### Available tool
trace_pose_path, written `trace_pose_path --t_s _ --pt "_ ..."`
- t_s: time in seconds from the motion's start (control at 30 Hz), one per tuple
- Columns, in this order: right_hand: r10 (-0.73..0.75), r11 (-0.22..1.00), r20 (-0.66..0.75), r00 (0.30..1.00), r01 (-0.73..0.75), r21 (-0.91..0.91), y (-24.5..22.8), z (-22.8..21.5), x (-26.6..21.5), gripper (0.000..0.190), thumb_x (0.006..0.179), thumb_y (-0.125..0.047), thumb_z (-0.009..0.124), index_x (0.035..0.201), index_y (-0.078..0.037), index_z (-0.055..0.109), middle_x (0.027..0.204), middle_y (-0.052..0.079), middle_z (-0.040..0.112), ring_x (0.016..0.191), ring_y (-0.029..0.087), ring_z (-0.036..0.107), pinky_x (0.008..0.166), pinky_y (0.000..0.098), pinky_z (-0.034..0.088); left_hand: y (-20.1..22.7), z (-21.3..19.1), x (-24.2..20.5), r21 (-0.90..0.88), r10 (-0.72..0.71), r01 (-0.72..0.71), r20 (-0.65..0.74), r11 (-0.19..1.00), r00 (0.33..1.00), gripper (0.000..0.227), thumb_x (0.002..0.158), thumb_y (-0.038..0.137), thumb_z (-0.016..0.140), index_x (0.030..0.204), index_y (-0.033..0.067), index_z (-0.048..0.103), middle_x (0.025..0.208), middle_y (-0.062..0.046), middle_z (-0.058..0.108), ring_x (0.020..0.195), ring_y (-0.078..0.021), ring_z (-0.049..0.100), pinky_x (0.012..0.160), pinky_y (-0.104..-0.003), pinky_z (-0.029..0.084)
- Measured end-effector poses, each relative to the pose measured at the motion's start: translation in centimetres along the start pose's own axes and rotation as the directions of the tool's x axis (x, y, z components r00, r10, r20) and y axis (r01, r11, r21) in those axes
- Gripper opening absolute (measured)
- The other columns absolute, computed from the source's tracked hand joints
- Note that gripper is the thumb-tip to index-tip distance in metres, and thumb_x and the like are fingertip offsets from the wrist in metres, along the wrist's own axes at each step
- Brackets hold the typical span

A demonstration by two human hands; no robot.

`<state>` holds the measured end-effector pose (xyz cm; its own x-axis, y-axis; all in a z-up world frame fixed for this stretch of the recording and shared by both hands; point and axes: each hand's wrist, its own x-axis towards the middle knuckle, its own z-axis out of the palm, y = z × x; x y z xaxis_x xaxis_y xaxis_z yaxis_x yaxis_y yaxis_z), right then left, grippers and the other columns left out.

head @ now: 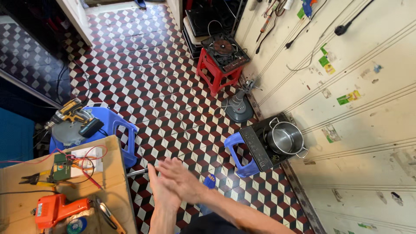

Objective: The person moves a pot and a fan base around a cluttered workbench, then uses a cordless drill to remove screws from the base of a standing fan and a circular metal component. The person handles various tools and parts throughout the process.

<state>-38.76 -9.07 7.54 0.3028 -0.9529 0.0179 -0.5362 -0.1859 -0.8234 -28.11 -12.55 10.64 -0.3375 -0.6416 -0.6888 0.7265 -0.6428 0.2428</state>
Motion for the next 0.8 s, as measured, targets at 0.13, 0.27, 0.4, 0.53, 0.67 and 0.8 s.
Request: trace_pose_path --t_s 0.13,0.27,0.4,0.53,0.67,0.8 --pt "0.635 0.725 -0.234 0.736 -0.463 0.51 7.1 -4.3 1.3 0.067 0.103 -0.051 0.035 0.152 -0.007 0.045 0.157 0.013 0.048 0.145 0.025 0.046 0.119 0.0411 0.036 -1.2 3.0 -1.3 0.202 0.144 -0.245 0.414 0.948 0.899 0.088 0.104 0.066 0.019 0.156 -0.0042 0.032 0.163 -0.025 0.038 0.157 -0.0332 0.029 0.126 -0.041 0.021" --pt "0.808 0.2 0.085 0.584 -0.406 0.892 2.9 -4.1 2.4 0.076 0.102 -0.059 0.034 0.162 -0.013 0.021 0.17 0.006 0.021 0.156 0.019 0.018 0.125 0.0372 0.014 -2.9 1.2 1.2 0.761 0.296 -0.567 0.488 0.315 0.821 0.078 0.101 0.057 0.019 0.16 0.0071 0.03 0.168 -0.013 0.027 0.157 -0.0268 0.017 0.124 -0.041 0.013" --pt "0.558 0.269 0.042 0.829 -0.229 0.936 -4.2 -3.7 1.9 0.081 0.102 -0.062 0.034 0.162 -0.008 0.024 0.171 0.011 0.023 0.157 0.022 0.023 0.126 0.0372 0.019 -0.9 -1.8 6.9 0.763 0.298 -0.413 0.296 0.498 0.907 0.08 0.103 0.062 0.023 0.158 0.0046 0.032 0.165 -0.013 0.035 0.155 -0.0279 0.028 0.125 -0.042 0.021" --pt "0.474 0.567 -0.174 0.863 -0.148 0.81 -1.4 -4.2 -1.5 0.079 0.102 -0.059 0.038 0.16 -0.005 0.031 0.168 0.016 0.033 0.154 0.026 0.033 0.125 0.0379 0.025 -0.2 -4.7 9.2 0.771 0.166 -0.03 -0.098 0.636 0.981 0.087 0.094 0.067 0.032 0.156 0.0061 0.035 0.163 -0.01 0.038 0.151 -0.0253 0.035 0.123 -0.043 0.024" --pt "0.813 0.455 -0.211 0.542 -0.365 0.812 8.8 -6.8 -5.2 0.068 0.098 -0.051 0.048 0.15 -0.006 0.05 0.144 0.017 0.062 0.132 0.024 0.059 0.111 0.0351 0.044 -2.1 -6.2 9.2 0.728 0.112 -0.05 -0.038 0.684 0.993 0.092 0.093 0.071 0.028 0.155 0.0032 0.036 0.159 -0.018 0.041 0.146 -0.0303 0.043 0.12 -0.045 0.03" --pt "0.858 0.49 -0.323 0.399 -0.447 0.749 21.0 -11.5 -6.2 0.057 0.098 -0.043 0.056 0.138 -0.002 0.061 0.126 0.013 0.07 0.113 0.021 0.067 0.098 0.0324 0.051 -3.9 -3.6 11.4 0.727 0.051 0.074 -0.148 0.683 0.988 0.093 0.094 0.071 0.026 0.154 0.002 0.039 0.155 -0.022 0.046 0.143 -0.0336 0.049 0.118 -0.045 0.038"
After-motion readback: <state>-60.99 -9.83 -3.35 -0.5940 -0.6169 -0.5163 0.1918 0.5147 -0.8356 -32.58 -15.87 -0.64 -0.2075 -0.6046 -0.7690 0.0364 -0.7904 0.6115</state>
